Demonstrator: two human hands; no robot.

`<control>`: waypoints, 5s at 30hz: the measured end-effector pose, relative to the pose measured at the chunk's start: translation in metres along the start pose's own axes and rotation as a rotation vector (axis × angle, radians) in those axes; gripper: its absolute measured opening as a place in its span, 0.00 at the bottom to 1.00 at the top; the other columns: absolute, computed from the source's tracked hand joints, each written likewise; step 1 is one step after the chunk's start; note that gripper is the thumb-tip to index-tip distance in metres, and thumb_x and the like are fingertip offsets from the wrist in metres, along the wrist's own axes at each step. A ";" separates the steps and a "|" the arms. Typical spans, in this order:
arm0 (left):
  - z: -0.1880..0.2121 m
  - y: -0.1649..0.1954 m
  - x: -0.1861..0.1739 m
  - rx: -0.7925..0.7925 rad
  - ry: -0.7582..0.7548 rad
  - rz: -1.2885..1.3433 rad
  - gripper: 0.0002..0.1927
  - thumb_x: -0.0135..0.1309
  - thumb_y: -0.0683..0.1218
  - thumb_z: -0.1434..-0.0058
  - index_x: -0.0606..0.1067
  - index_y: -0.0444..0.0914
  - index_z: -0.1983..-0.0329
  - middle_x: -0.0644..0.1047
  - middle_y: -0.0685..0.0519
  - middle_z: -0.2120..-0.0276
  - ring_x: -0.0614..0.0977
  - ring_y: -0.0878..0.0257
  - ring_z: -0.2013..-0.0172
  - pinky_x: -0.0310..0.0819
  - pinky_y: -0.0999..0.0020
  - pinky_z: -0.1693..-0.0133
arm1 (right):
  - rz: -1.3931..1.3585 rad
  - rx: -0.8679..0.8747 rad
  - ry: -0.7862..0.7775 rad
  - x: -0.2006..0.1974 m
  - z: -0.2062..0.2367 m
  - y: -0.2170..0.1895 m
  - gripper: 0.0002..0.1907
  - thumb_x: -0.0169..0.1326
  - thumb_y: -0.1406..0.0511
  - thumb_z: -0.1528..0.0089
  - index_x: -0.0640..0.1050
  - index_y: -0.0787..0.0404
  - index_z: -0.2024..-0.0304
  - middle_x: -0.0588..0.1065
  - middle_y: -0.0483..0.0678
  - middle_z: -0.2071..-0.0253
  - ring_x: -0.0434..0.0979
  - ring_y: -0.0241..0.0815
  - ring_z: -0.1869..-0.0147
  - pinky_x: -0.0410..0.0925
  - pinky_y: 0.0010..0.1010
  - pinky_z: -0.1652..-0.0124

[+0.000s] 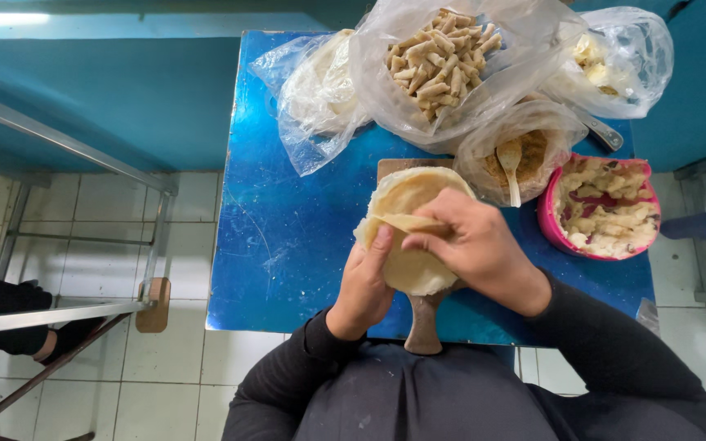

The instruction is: The person peels the thin outer skin off a large round dough cake by hand, tearing the skin into pieces and setting the pieces aside while holding the cake over a wooden board. The person rotates the cake to reach new areas and continues peeling the skin away in sheets.

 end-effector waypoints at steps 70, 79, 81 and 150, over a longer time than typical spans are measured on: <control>0.011 0.008 0.023 0.001 -0.070 0.112 0.44 0.27 0.71 0.28 0.52 0.34 0.22 0.63 0.45 0.28 0.66 0.51 0.30 0.59 0.55 0.30 | 0.358 -0.508 -0.246 0.002 0.024 -0.065 0.12 0.64 0.66 0.44 0.79 0.59 0.59 0.75 0.47 0.60 0.76 0.49 0.52 0.71 0.38 0.53; 0.014 -0.001 0.027 0.026 -0.126 0.140 0.55 0.21 0.80 0.37 0.50 0.38 0.20 0.62 0.46 0.27 0.64 0.50 0.29 0.58 0.54 0.30 | 0.541 -0.531 -0.159 0.013 0.040 -0.063 0.15 0.62 0.68 0.47 0.77 0.66 0.58 0.76 0.52 0.57 0.77 0.53 0.49 0.71 0.42 0.50; 0.015 -0.004 0.023 0.033 -0.149 0.173 0.52 0.21 0.78 0.34 0.50 0.38 0.20 0.62 0.45 0.27 0.64 0.49 0.29 0.59 0.52 0.32 | 0.560 -0.536 -0.153 0.015 0.041 -0.062 0.16 0.62 0.68 0.47 0.77 0.67 0.58 0.76 0.52 0.56 0.78 0.53 0.48 0.71 0.42 0.50; 0.031 0.013 0.059 0.328 -0.280 -0.701 0.39 0.36 0.60 0.20 0.45 0.29 0.19 0.50 0.44 0.19 0.55 0.55 0.21 0.46 0.62 0.22 | 0.137 0.058 0.125 -0.002 0.035 -0.020 0.08 0.61 0.68 0.43 0.78 0.63 0.61 0.80 0.50 0.64 0.82 0.48 0.60 0.73 0.33 0.61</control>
Point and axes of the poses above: each hand's wrist, its own z-axis away from the middle knuckle, its own x-axis out of the palm, y = z × x, the point moved 8 cm from there along -z, towards the middle knuckle
